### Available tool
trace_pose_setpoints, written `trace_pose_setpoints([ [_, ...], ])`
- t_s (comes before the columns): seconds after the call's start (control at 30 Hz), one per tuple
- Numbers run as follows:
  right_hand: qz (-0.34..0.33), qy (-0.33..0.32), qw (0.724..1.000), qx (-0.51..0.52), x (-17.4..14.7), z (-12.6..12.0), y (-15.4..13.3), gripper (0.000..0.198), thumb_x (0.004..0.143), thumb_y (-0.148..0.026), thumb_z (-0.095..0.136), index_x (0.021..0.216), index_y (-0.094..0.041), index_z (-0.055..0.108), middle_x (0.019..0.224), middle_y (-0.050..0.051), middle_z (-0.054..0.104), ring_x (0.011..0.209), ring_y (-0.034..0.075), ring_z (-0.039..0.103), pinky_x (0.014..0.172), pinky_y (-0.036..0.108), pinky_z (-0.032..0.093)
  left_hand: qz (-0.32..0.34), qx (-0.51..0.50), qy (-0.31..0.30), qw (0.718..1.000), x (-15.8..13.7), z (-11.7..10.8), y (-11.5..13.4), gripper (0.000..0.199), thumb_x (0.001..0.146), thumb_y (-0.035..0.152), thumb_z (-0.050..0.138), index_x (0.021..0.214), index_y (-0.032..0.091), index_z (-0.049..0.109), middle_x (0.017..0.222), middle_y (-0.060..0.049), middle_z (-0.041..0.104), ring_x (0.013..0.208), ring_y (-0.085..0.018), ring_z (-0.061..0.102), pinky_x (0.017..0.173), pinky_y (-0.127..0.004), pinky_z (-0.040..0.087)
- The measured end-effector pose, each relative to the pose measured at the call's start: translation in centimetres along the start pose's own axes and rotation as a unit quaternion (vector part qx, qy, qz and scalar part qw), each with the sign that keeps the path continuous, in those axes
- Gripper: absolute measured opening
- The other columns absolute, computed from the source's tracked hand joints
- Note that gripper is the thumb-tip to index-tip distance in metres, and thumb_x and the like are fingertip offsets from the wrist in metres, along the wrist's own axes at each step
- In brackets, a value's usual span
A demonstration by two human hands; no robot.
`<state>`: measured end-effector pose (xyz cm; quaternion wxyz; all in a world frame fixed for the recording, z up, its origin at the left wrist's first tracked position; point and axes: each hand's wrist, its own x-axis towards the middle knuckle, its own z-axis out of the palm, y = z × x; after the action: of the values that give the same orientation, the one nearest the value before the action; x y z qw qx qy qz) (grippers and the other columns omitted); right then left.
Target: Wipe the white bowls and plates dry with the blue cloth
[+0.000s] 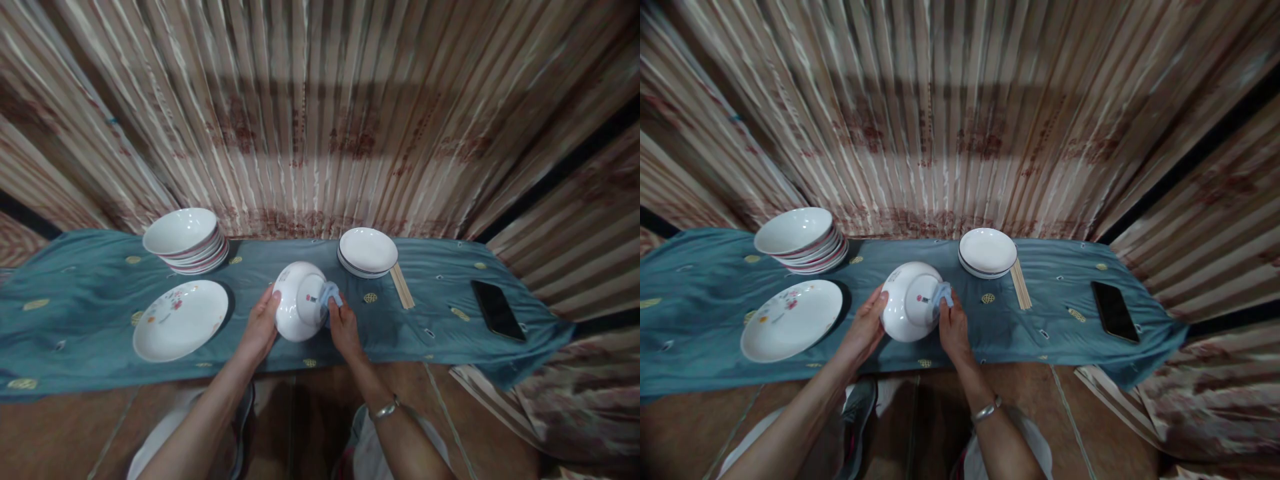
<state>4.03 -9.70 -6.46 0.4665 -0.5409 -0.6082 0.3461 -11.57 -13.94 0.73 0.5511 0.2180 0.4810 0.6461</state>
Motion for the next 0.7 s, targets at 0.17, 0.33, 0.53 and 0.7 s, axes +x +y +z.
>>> trace_pose_setpoints([
  [0.17,0.022,0.004,1.000,0.014,-1.6,0.3,0.9,0.052,0.092,-0.049,0.035,0.121,-0.014,0.061,0.118,0.015,0.067,0.114,0.026,0.061,0.100,0.040,0.045,0.014,-0.020,0.026,0.999,0.5,-0.3,-0.4,0.059,0.069,0.040,0.075,0.119,0.013,0.062,0.099,-0.011,0.074,0.094,-0.023,0.068,0.085,-0.032,0.053],
  [0.33,-0.015,0.000,1.000,-0.002,-3.5,0.7,1.7,0.051,0.094,-0.047,0.039,0.128,-0.013,0.056,0.124,0.016,0.064,0.117,0.026,0.059,0.100,0.044,0.046,0.004,-0.028,0.070,0.997,0.8,-0.4,-0.3,0.042,0.079,0.031,0.068,0.117,0.013,0.062,0.097,-0.011,0.074,0.088,-0.021,0.069,0.082,-0.032,0.055],
  [0.53,-0.134,0.006,0.988,-0.077,-5.6,0.4,1.6,0.039,0.094,-0.034,0.043,0.128,-0.019,0.054,0.129,0.014,0.057,0.122,0.024,0.053,0.103,0.044,0.045,-0.010,-0.032,0.103,0.994,1.1,-0.7,-0.3,0.032,0.088,0.022,0.055,0.118,0.011,0.059,0.094,-0.010,0.073,0.075,-0.015,0.068,0.074,-0.026,0.056],
  [0.7,-0.228,-0.049,0.963,-0.132,-6.7,-0.2,-0.3,0.039,0.091,-0.021,0.044,0.129,-0.018,0.052,0.129,0.014,0.054,0.120,0.025,0.051,0.102,0.045,0.046,-0.011,-0.033,0.098,0.995,1.2,-0.7,-0.4,0.035,0.086,0.023,0.057,0.119,0.012,0.059,0.085,-0.007,0.072,0.066,-0.013,0.065,0.062,-0.022,0.053],
])
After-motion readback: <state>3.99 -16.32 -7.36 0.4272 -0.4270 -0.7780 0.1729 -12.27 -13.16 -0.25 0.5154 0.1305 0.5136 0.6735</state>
